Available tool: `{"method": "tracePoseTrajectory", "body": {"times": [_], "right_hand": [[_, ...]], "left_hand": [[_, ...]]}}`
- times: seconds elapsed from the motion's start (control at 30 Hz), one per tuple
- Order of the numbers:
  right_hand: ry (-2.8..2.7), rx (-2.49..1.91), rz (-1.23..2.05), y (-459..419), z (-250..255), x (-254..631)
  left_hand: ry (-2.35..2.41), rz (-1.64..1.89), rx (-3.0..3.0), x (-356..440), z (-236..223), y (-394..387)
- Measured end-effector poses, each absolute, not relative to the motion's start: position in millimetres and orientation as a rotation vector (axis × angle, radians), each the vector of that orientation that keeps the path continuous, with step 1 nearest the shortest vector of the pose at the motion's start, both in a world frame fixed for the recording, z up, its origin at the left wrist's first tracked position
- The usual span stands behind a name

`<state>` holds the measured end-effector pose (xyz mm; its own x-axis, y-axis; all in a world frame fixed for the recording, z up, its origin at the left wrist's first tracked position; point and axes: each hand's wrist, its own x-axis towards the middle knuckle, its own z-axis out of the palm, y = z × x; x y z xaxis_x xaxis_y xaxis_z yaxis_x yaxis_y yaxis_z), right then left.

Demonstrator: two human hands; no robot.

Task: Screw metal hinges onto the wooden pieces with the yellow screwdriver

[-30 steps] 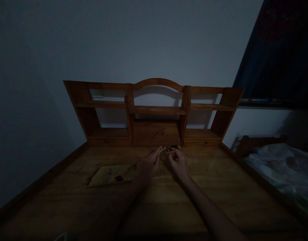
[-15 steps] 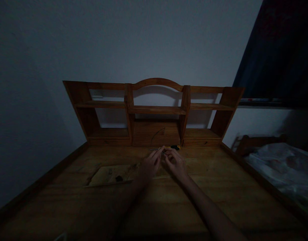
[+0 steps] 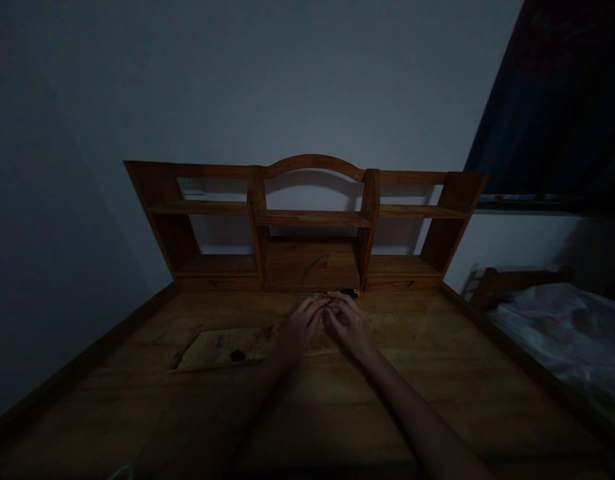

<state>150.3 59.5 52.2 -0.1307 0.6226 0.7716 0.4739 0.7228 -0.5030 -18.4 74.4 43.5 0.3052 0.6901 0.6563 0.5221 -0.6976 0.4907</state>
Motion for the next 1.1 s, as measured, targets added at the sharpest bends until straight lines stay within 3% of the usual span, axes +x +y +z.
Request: {"method": "tracePoseTrajectory", "body": {"times": [0.63, 1.1], "right_hand": [[-1.74, -0.89, 0.161, 58.3, 54.2, 148.2], [-1.5, -1.052, 0.277, 68.2, 49.8, 155.8]], "left_hand": [[1.177, 1.379, 2.351, -15.8, 42.4, 72.8], [1.149, 1.513, 1.977, -21.7, 41.7, 82.6]]}}
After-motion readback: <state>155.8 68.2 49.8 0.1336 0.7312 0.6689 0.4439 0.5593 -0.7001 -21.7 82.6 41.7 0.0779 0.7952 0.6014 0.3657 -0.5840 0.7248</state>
